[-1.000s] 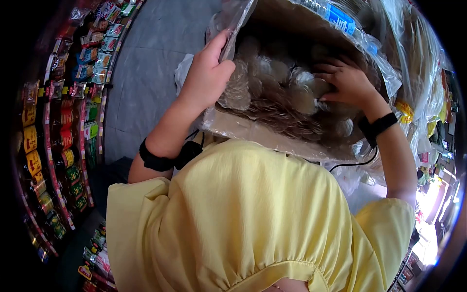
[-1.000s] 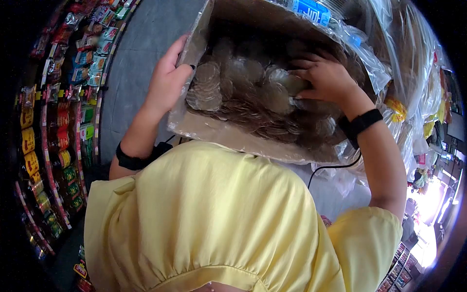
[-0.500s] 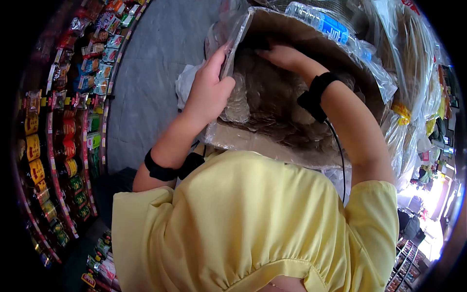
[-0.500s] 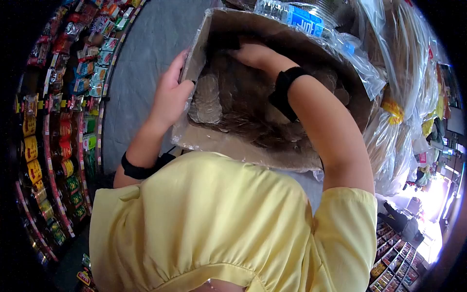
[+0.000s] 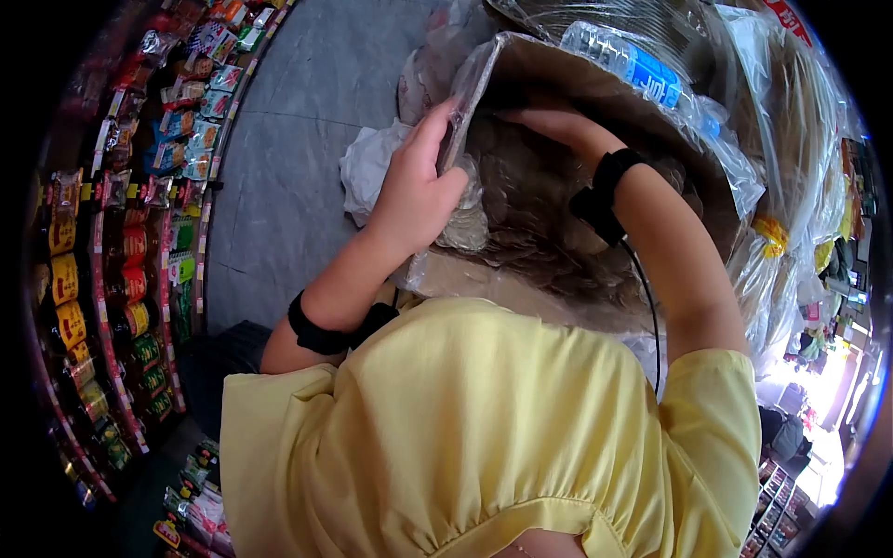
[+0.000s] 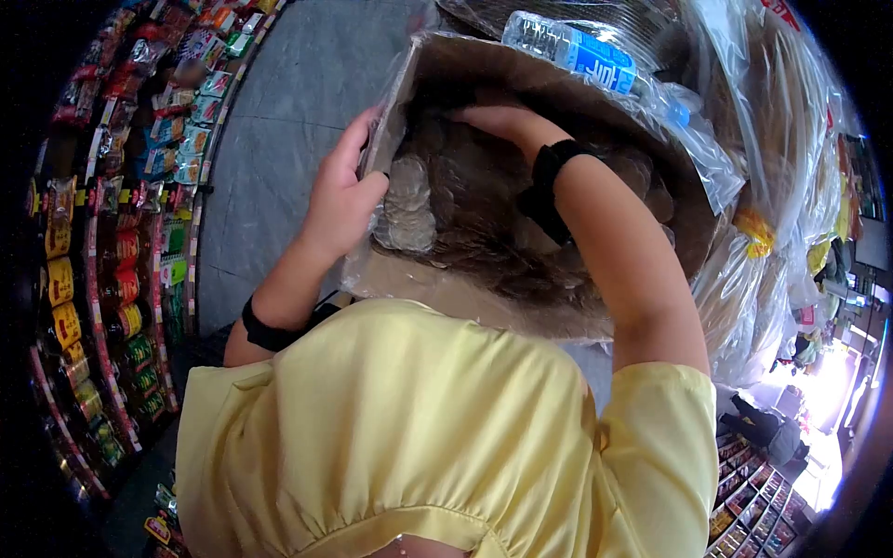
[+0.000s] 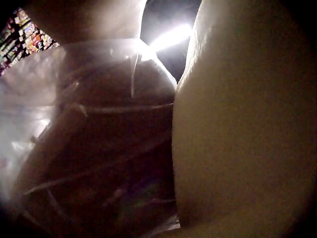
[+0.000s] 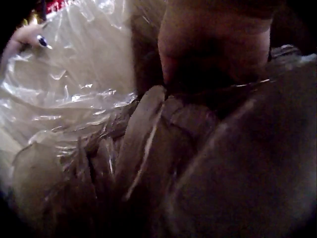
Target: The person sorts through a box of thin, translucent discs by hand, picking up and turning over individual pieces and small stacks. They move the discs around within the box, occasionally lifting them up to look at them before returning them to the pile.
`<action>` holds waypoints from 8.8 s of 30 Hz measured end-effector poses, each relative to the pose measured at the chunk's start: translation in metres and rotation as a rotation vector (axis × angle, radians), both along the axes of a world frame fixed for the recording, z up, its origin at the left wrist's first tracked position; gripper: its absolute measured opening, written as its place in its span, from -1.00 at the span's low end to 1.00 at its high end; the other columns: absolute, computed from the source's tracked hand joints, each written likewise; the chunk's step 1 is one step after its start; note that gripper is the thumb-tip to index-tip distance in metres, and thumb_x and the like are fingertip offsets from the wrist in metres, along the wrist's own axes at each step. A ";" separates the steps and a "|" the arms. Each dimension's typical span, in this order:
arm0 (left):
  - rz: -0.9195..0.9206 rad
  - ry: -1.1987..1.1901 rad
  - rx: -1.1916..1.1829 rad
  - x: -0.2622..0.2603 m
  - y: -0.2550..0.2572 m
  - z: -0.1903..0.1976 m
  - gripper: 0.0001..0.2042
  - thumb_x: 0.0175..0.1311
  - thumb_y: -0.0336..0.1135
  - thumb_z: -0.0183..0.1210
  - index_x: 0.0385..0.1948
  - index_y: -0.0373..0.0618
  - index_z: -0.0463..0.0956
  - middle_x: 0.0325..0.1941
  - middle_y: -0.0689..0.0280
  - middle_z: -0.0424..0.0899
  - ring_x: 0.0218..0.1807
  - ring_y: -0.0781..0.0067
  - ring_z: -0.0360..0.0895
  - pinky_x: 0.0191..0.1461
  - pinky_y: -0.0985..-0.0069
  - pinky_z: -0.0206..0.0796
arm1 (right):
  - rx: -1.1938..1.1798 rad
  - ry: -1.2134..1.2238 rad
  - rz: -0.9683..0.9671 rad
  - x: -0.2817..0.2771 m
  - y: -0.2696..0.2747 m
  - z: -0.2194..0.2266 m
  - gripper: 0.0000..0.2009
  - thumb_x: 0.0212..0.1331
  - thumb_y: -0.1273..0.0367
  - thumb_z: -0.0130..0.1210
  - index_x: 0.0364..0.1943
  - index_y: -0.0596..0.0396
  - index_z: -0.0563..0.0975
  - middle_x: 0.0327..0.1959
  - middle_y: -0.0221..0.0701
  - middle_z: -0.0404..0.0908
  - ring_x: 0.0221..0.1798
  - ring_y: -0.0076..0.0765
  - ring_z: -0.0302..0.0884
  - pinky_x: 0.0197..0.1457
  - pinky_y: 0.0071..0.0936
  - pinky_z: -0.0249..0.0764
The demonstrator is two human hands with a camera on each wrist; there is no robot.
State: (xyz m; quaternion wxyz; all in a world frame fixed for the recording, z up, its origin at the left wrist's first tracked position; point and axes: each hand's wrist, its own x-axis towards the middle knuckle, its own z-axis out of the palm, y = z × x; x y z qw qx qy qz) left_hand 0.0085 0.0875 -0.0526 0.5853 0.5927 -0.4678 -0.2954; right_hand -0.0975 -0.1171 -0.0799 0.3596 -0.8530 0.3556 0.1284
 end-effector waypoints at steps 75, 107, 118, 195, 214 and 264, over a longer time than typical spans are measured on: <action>-0.015 0.131 0.056 0.000 0.001 0.000 -0.43 -0.11 -0.53 -0.07 0.12 -0.26 0.18 0.00 0.15 0.42 0.04 0.36 0.35 0.14 0.55 0.13 | -0.496 -0.044 0.514 0.009 0.031 0.018 -0.61 0.03 0.38 0.06 0.02 0.06 0.41 0.00 -0.21 0.44 0.01 -0.01 0.40 0.11 -0.27 0.32; -0.644 -0.060 0.311 -0.054 -0.071 0.098 -0.79 0.10 -0.36 0.12 -0.34 -0.36 0.50 -0.54 0.18 0.60 -0.62 0.53 0.54 -0.52 0.64 0.40 | -0.156 -0.988 -0.496 -0.117 0.090 0.110 -0.83 -0.01 0.35 0.20 -0.42 0.19 0.61 -0.60 -0.44 0.57 -0.59 -0.65 0.41 -0.52 -0.68 0.33; -0.432 -0.231 0.150 -0.042 -0.068 0.076 -0.80 0.10 -0.34 0.08 -0.46 -0.35 0.52 -0.62 0.24 0.58 -0.56 0.52 0.57 -0.51 0.62 0.40 | -0.112 -0.900 -0.539 -0.126 0.077 0.103 -0.77 -0.02 0.34 0.21 -0.37 0.25 0.59 -0.55 -0.41 0.58 -0.56 -0.61 0.44 -0.47 -0.65 0.38; -0.129 -0.683 -0.288 -0.002 -0.032 0.026 -0.83 -0.14 -0.58 0.04 -0.51 -0.10 0.56 -0.36 0.37 0.60 -0.11 0.30 0.44 0.07 0.35 0.18 | 0.206 -0.277 -0.189 -0.103 -0.014 0.061 -0.54 0.06 0.40 0.15 0.03 0.34 0.32 -0.16 -0.22 0.55 -0.22 -0.31 0.55 -0.01 -0.39 0.44; -0.123 -0.752 -0.254 -0.004 -0.026 0.028 -0.82 -0.11 -0.57 0.02 -0.47 -0.12 0.56 -0.33 0.36 0.61 -0.05 0.27 0.44 0.12 0.36 0.15 | 0.293 -0.464 -0.496 -0.189 0.021 0.105 -0.62 0.21 0.14 -0.03 -0.02 0.10 0.46 -0.24 -0.41 0.56 -0.21 -0.56 0.48 -0.15 -0.66 0.37; -0.124 -0.668 -0.311 -0.001 -0.032 0.025 -0.83 -0.14 -0.58 0.03 -0.53 -0.09 0.56 -0.39 0.39 0.61 -0.12 0.29 0.45 0.06 0.39 0.19 | 0.445 0.439 -0.140 -0.009 0.020 0.025 -0.26 -0.44 0.01 0.36 -0.04 0.10 0.48 0.00 -0.19 0.48 0.02 -0.15 0.43 0.15 -0.27 0.30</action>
